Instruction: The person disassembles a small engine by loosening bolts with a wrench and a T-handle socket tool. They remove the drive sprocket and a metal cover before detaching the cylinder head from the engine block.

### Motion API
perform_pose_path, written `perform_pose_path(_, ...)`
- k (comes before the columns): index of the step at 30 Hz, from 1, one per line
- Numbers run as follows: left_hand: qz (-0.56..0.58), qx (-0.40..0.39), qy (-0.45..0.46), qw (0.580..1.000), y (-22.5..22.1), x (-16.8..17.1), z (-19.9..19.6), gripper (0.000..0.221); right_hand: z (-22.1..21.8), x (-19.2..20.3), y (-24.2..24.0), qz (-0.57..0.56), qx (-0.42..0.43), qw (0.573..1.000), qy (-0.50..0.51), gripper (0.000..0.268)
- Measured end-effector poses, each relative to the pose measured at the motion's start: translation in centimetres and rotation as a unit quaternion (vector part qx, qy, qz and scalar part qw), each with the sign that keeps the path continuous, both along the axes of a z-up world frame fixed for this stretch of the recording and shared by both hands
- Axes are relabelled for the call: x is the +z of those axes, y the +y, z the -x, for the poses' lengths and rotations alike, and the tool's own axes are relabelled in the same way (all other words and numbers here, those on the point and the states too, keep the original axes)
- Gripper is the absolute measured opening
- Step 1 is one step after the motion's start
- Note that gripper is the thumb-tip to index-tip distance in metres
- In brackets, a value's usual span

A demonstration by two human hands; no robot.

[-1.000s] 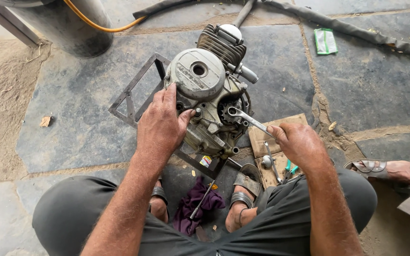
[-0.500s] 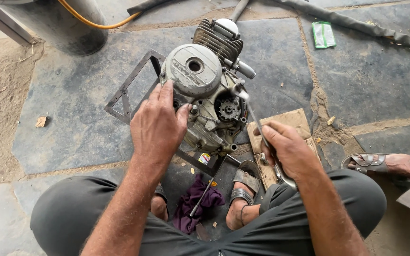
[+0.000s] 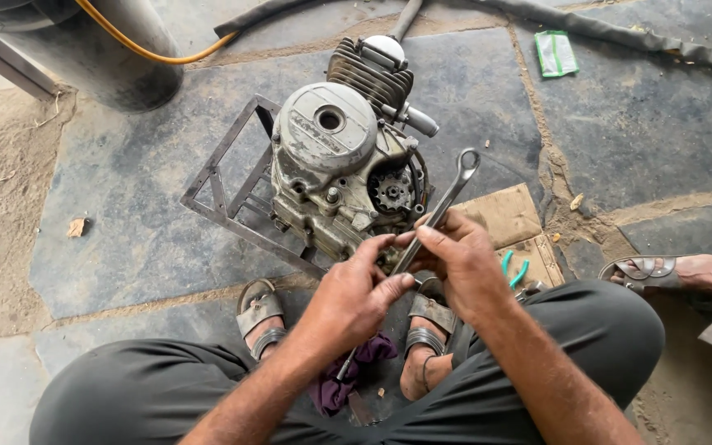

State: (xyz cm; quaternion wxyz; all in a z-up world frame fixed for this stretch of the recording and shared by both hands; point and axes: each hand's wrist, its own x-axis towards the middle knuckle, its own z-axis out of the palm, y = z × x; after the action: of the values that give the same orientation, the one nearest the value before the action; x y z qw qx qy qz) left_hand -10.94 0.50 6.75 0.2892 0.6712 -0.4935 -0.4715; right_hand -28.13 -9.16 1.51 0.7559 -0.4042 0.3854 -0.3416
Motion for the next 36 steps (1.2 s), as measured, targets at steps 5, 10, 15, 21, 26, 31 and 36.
perform_pose_path(5,0.076,0.099,0.093,0.988,0.5,-1.5,-3.0,0.058,2.6,3.0,-1.6,0.281,-0.050,0.958,-0.016,0.010)
perform_pose_path(10,0.123,0.185,0.220,0.950,0.7,-2.8,-5.6,0.055,2.4,2.4,-1.9,0.537,-0.092,0.839,0.005,0.011)
perform_pose_path(15,0.125,0.191,0.287,0.930,0.5,-3.2,-5.2,0.050,1.6,2.9,-2.5,0.338,-0.244,0.908,-0.043,0.011)
perform_pose_path(21,0.147,0.182,0.281,0.931,-0.1,-3.2,-5.3,0.045,6.7,-1.6,-7.9,-0.023,-0.287,0.940,-0.185,0.009)
perform_pose_path(26,0.126,0.170,0.281,0.936,-1.1,-3.0,-4.8,0.041,3.7,0.9,-4.6,0.168,-0.286,0.934,-0.131,0.006)
perform_pose_path(31,0.035,0.115,0.274,0.954,-1.2,-2.1,-4.5,0.049,1.9,-2.3,-0.3,0.580,-0.200,0.788,0.060,0.006)
perform_pose_path(36,-0.067,0.035,0.250,0.965,-0.4,-1.7,-4.1,0.063,-0.7,-1.7,2.6,0.793,0.037,0.582,0.177,0.018)
